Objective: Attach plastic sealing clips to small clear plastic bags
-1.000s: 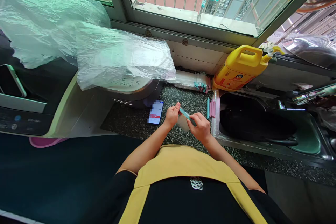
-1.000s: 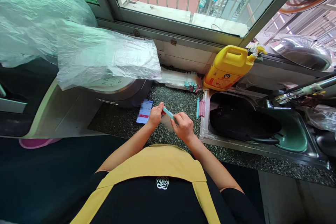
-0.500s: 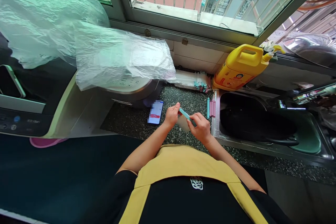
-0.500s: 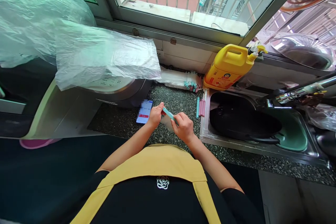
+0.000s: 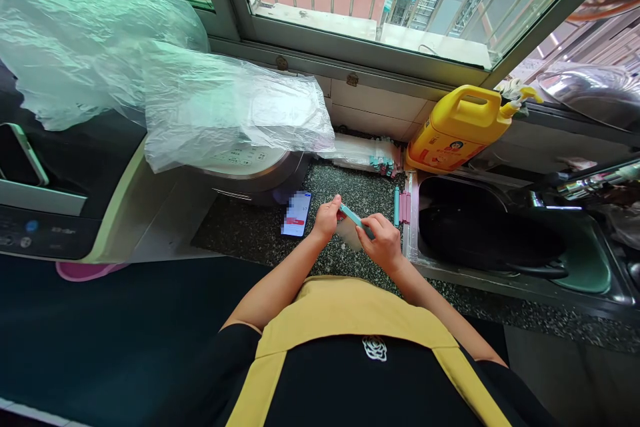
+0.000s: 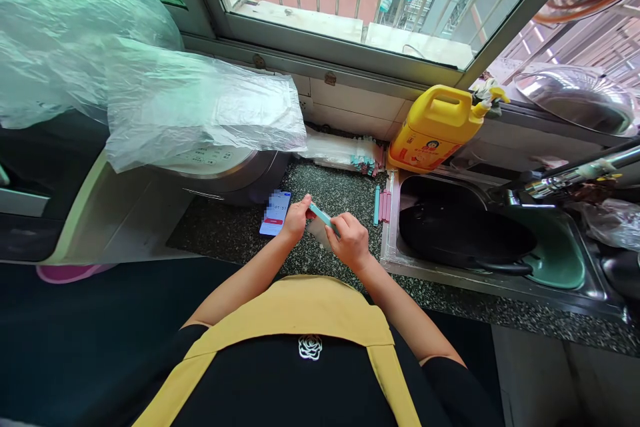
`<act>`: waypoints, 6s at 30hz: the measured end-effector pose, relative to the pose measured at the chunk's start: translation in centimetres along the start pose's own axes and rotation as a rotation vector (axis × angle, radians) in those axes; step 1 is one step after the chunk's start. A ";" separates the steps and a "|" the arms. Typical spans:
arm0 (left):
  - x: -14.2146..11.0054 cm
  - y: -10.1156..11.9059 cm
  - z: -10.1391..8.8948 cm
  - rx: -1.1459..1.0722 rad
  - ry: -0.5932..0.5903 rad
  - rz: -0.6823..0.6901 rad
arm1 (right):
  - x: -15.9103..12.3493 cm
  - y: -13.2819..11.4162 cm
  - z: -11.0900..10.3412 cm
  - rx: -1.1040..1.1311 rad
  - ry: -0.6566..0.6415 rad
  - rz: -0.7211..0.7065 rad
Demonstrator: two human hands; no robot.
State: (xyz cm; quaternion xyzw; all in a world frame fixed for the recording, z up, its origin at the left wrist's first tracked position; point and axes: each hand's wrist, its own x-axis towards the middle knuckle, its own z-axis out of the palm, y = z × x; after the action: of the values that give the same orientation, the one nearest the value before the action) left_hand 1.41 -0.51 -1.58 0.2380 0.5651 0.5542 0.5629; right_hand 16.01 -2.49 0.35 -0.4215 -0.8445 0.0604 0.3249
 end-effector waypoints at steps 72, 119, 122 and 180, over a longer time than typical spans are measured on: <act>1.5 -0.7 -1.9 -0.321 -0.065 -0.054 | -0.8 2.1 -2.7 0.297 0.259 0.253; 1.6 -1.9 -0.9 -0.460 -0.010 -0.151 | -4.4 4.7 -2.2 0.659 0.278 0.473; 1.6 -1.8 -0.8 -0.462 -0.010 -0.154 | -3.4 4.2 -1.6 0.657 0.214 0.416; 0.0 -0.7 -0.8 -0.189 -0.107 -0.010 | -2.6 3.6 -0.3 0.612 0.322 0.366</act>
State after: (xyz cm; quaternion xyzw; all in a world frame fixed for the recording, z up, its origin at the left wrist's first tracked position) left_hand 0.94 -1.04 -2.41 0.2104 0.4804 0.5888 0.6149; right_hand 19.71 -2.18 -2.11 -0.4527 -0.6366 0.2996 0.5477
